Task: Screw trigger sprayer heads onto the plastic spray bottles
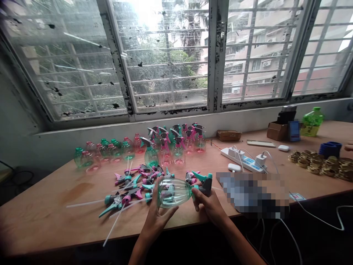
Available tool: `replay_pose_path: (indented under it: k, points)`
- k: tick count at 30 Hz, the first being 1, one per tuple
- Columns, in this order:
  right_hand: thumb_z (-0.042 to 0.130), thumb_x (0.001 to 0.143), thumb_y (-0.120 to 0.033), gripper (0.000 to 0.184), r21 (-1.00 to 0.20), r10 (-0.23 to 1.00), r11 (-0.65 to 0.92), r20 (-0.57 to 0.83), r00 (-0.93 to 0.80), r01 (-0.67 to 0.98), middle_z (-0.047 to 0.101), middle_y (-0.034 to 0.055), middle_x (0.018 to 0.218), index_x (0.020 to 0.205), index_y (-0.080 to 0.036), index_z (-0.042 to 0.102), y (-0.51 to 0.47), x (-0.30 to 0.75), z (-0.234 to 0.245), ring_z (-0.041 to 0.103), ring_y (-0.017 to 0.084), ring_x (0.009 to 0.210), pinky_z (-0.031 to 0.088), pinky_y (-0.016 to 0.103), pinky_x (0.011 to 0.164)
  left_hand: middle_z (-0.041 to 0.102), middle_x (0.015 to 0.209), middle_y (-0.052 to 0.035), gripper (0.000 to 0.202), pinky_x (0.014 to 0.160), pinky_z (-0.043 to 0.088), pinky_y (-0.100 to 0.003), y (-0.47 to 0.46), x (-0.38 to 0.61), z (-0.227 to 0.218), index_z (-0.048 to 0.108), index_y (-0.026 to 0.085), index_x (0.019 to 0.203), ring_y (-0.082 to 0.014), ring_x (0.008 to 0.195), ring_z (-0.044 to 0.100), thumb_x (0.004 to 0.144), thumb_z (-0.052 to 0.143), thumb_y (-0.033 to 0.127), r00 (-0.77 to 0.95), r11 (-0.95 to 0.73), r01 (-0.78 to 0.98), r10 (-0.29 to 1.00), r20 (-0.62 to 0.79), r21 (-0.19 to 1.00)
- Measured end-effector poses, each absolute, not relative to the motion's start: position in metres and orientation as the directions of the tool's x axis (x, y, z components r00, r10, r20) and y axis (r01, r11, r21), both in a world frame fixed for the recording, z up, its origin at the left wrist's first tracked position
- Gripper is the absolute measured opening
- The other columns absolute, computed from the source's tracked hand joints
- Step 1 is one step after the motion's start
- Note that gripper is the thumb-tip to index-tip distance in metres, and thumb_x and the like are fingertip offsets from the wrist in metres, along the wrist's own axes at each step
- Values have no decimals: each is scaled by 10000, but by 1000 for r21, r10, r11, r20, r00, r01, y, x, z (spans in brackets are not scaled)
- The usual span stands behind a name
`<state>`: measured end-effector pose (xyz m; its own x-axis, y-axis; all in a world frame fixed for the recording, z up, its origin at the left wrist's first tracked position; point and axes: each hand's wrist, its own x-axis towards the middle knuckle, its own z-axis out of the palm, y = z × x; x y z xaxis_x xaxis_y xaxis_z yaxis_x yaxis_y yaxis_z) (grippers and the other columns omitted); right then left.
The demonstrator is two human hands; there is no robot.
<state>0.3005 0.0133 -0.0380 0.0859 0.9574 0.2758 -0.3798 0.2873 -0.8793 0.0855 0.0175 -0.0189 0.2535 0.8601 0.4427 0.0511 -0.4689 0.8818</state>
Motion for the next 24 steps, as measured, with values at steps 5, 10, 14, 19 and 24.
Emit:
replay_pose_path:
  k: [5,10,14,19,24]
  points:
    - [812,861,-455,341,-878,957,289,276,89,-381,610,-40,555,949,-191,615,14,300,-39,508,108,418,327,218,425,152,1737,-25,956,1268,259,-499,16,87,-20,129,420,1616,-346,1551,290,883,743,418,250,-452,37,868,430,891]
    - [813,862,-446,336,-876,957,290,277,91,-386,616,-40,560,965,-194,617,14,301,-39,515,110,422,335,217,429,176,1732,-56,1009,1272,246,-512,14,86,-18,126,386,1623,-363,1546,295,856,780,434,262,-411,30,883,390,911]
    - [800,878,-443,321,-879,955,295,286,81,-375,628,-35,572,966,-195,617,15,302,-41,526,113,430,351,219,439,169,1733,-47,1008,1288,193,-506,16,85,-19,150,376,1620,-348,1572,226,846,795,396,262,-446,36,868,422,894]
    - [794,887,-428,311,-875,951,309,295,95,-372,607,-53,552,985,-206,600,15,302,-43,514,114,418,346,219,433,128,1742,-7,891,1289,179,-493,17,84,-21,146,416,1615,-311,1596,134,921,701,349,256,-486,65,852,457,871]
    - [778,902,-430,302,-879,954,297,288,80,-373,605,-54,554,993,-208,596,13,301,-40,518,117,421,344,224,443,147,1739,-40,1013,1292,172,-514,16,85,-22,99,391,1625,-338,1572,229,868,772,395,269,-445,39,867,420,894]
